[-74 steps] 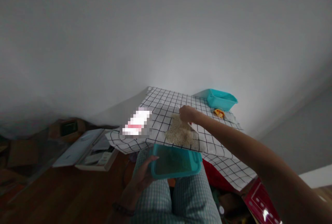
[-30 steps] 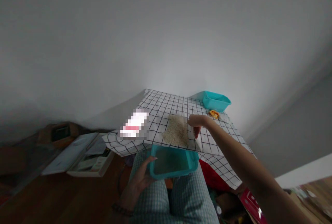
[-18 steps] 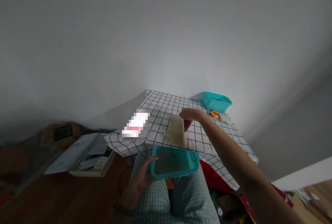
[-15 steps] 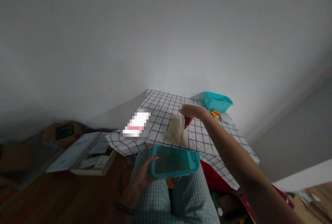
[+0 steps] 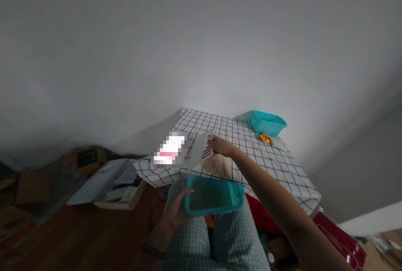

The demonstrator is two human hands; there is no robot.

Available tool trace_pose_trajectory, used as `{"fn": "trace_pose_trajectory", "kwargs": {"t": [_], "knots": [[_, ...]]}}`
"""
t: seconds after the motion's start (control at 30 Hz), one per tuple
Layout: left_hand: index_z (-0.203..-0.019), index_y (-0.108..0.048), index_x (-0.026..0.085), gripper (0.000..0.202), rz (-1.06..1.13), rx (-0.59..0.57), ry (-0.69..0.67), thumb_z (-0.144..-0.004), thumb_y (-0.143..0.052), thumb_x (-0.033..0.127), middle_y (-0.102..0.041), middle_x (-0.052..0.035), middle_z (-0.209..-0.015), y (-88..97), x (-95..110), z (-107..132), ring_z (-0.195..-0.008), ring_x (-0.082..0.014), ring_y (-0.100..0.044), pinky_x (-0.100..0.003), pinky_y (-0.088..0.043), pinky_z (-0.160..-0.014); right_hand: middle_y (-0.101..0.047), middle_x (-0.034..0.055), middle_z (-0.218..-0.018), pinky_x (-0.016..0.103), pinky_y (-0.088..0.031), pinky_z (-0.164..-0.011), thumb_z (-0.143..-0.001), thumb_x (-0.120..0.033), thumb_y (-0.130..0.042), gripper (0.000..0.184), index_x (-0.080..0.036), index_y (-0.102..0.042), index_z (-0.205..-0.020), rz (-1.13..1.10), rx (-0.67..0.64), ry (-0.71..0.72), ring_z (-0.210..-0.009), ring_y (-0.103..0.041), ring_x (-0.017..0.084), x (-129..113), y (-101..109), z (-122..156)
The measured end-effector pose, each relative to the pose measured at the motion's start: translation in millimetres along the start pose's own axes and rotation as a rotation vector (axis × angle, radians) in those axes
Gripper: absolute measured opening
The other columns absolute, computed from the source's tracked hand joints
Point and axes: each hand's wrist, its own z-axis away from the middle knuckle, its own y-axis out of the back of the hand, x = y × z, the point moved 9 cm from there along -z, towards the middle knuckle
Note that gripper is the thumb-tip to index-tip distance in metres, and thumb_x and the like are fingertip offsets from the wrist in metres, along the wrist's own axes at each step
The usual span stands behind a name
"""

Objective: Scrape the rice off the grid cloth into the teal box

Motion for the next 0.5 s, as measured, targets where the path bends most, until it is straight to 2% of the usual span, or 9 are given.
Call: {"fn": "trace_pose_trajectory", "kwargs": {"t": [0.13, 0.2, 0.37, 0.5], "knots": [[-0.111, -0.06, 0.011, 0.031, 0.037, -0.016, -0.015, -0.081, -0.062, 0.021, -0.075, -0.0091, -0.083, 3.2, 1.1, -2.3, -0.078, -0.0266, -0.073, -0.038, -0.06, -0.068, -0.071, 0.0092, -0.084, 0.028, -0.058, -0.059, -0.089, -0.009, -0.035, 0.024, -0.012, -0.058, -0.091, -0.038, 0.005, -0.052, -0.069, -0.068, 0.016, 18.1, 19.8, 19.8], [-0.108, -0.06, 0.012, 0.029, 0.047, -0.02, -0.024, -0.08, -0.063, 0.02, -0.075, -0.0096, -0.085, 6.8, 0.5, -5.6, -0.081, -0.0269, -0.073, -0.038, -0.06, -0.069, -0.071, 0.0085, -0.082, 0.026, -0.058, -0.058, -0.089, -0.01, -0.035, 0.023, -0.012, -0.058, -0.09, -0.033, -0.013, -0.067, -0.07, -0.069, 0.016, 21.6, 28.1, 31.0], [-0.104, -0.06, 0.015, 0.026, 0.047, -0.013, -0.003, -0.08, -0.065, 0.024, -0.075, -0.0088, -0.082, 12.1, -4.1, -10.2, -0.076, -0.0272, -0.073, -0.039, -0.061, -0.065, -0.07, 0.0074, -0.078, 0.023, -0.057, -0.055, -0.09, -0.012, -0.036, 0.02, -0.013, -0.056, -0.091, 0.038, -0.028, -0.128, -0.068, -0.068, 0.015, 22.7, 40.8, 58.5], [-0.104, -0.061, 0.014, 0.027, 0.007, 0.001, -0.007, -0.08, -0.065, 0.027, -0.074, -0.0077, -0.076, 7.9, -3.7, -7.4, -0.068, -0.026, -0.072, -0.036, -0.059, -0.056, -0.069, 0.0081, -0.08, 0.024, -0.058, -0.054, -0.09, -0.012, -0.035, 0.019, -0.014, -0.054, -0.094, 0.203, 0.028, -0.123, -0.066, -0.067, 0.015, 7.6, 53.1, 76.3]]}}
